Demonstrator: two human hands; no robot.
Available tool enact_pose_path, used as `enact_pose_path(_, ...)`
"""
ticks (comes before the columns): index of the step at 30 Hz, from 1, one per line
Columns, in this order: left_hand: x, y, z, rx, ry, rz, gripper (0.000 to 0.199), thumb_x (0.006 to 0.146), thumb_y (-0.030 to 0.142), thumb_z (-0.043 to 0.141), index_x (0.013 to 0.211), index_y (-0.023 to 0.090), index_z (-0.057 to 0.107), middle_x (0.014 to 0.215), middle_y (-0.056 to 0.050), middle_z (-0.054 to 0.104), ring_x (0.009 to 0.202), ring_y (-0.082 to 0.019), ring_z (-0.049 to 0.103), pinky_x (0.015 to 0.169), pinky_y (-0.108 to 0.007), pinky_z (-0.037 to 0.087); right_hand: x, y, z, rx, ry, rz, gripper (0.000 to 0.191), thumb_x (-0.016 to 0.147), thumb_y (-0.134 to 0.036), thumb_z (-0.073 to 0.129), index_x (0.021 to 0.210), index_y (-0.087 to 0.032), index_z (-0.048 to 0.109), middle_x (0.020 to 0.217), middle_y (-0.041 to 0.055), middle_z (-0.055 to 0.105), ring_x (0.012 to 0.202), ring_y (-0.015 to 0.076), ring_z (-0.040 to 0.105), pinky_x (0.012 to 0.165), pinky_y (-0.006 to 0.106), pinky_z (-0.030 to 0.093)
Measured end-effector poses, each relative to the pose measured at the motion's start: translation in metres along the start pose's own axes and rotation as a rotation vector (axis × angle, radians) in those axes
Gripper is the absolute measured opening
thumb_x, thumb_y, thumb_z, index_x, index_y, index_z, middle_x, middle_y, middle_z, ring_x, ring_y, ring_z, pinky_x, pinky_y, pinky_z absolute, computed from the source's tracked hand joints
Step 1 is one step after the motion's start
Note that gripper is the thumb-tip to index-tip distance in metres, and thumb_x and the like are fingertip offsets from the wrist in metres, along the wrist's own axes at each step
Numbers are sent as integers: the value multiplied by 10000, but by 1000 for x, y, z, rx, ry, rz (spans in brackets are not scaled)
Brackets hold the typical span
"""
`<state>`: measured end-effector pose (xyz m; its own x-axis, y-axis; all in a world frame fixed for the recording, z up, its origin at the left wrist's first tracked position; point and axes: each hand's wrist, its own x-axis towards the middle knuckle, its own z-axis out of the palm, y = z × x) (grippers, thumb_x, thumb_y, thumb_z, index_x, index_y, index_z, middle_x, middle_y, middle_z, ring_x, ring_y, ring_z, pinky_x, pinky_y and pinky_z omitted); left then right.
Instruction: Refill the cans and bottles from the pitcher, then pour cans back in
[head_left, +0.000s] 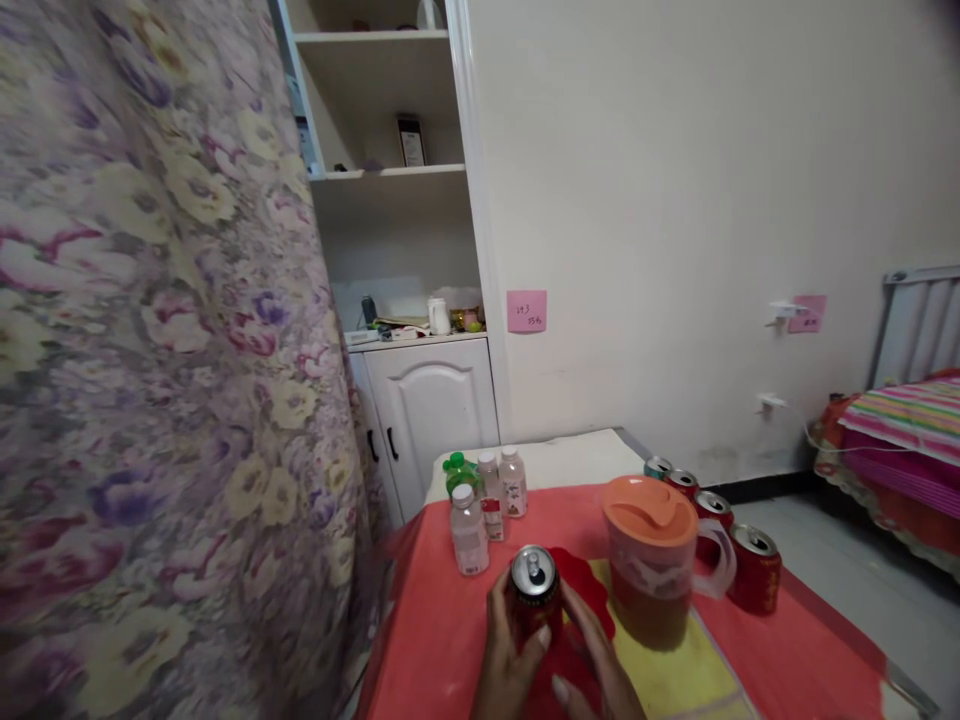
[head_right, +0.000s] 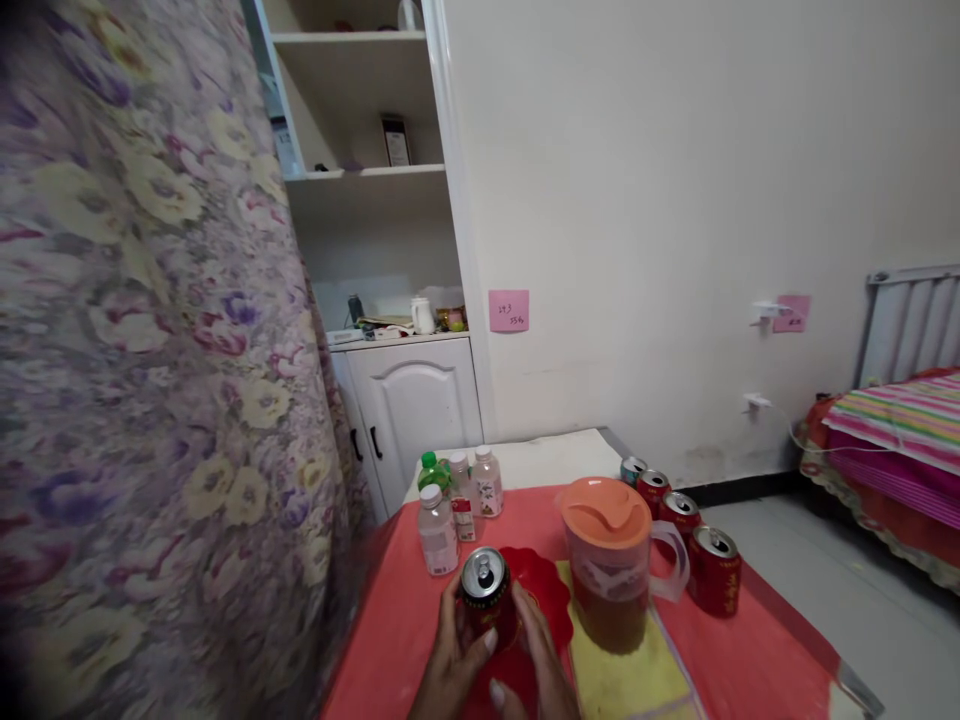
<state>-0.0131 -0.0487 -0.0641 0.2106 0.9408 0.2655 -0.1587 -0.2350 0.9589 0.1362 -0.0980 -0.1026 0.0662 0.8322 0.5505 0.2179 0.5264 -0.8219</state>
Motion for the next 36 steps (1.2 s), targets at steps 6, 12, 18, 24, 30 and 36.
enact_pose_path(6,-2,14,0,31,-36,1,722,725,415,774,1323,229,414,1430,-166,551,1342,-336,518,1136,-492,400,4,0,-1,56,38,85,682,912,-427,583,1532,-247,364,1563,110,437,1447,263,389,1146,380,404)
enact_pose_path(12,1,27,1,125,49,12,786,492,368,897,1197,225,578,1263,-126,678,1253,-379,571,1108,-500,424,8,-4,-11,114,-38,95,673,893,-380,641,1512,-276,400,1559,112,442,1410,273,448,1120,385,439)
enact_pose_path(18,4,30,0,216,33,63,829,425,461,932,1167,194,673,1226,-145,694,1206,-396,591,1093,-507,440,15,-10,-13,171,-86,93,641,918,-370,624,1511,-289,394,1549,117,457,1408,281,450,1134,417,422)
enact_pose_path(24,5,31,0,190,-7,7,975,414,598,902,1267,216,625,1298,-152,686,1257,-408,577,1116,-537,425,17,-12,-14,117,-94,84,609,926,-386,608,1495,-264,426,1542,127,464,1397,275,466,1118,392,442)
enact_pose_path(30,2,35,1,182,-35,5,895,495,518,898,1286,212,610,1347,-141,665,1305,-386,551,1139,-518,411,25,-33,-21,-106,42,0,540,898,-371,621,1414,-239,531,1479,128,539,1390,285,472,1143,426,413)
enact_pose_path(36,3,31,-2,210,-9,12,831,497,391,902,1259,203,626,1331,-141,677,1290,-389,567,1123,-513,434,40,-61,-27,-236,-19,28,466,913,-369,598,1370,-286,576,1498,94,514,1411,304,435,1175,511,345)
